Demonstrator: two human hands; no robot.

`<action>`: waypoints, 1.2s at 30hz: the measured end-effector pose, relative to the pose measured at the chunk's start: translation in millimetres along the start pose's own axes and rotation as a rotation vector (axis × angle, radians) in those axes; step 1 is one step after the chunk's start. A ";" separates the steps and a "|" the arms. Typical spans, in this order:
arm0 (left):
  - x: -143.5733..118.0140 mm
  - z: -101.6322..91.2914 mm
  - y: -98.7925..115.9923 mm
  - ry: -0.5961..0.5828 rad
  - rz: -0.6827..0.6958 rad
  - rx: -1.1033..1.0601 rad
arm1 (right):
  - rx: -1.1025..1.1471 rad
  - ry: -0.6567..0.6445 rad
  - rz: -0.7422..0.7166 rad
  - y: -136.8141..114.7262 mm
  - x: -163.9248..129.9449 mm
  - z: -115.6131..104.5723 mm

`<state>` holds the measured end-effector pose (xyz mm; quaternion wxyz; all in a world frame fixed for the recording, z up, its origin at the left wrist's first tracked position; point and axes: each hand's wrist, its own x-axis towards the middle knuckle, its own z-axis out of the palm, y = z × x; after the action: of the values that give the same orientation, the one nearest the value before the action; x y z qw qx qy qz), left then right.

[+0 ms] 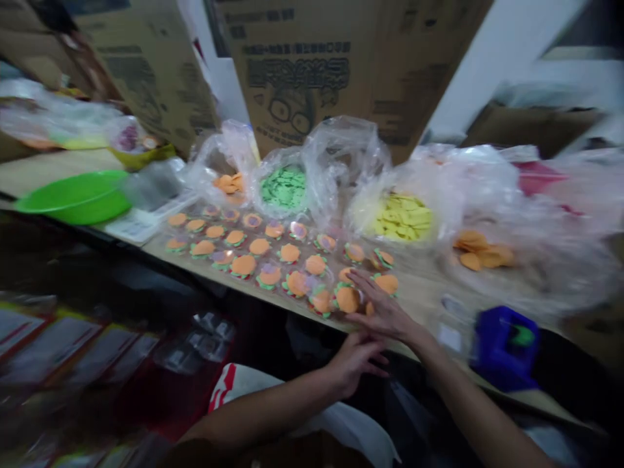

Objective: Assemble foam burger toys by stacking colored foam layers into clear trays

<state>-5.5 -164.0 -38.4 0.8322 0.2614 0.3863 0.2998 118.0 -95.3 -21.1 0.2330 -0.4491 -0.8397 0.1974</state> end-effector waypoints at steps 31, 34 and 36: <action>57.7 89.9 32.9 -0.027 0.046 -0.138 | -0.112 0.236 0.220 47.5 -74.2 -85.7; 57.9 84.4 37.4 0.030 -0.039 -0.152 | -0.163 0.312 0.481 103.4 -67.7 -118.6; 56.4 81.7 40.4 0.040 -0.106 -0.191 | -0.241 0.356 0.548 140.5 -61.5 -140.6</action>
<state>77.2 -113.5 7.3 0.8601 0.1539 0.3859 0.2959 321.0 -57.4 4.1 0.2595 -0.7095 -0.6514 0.0704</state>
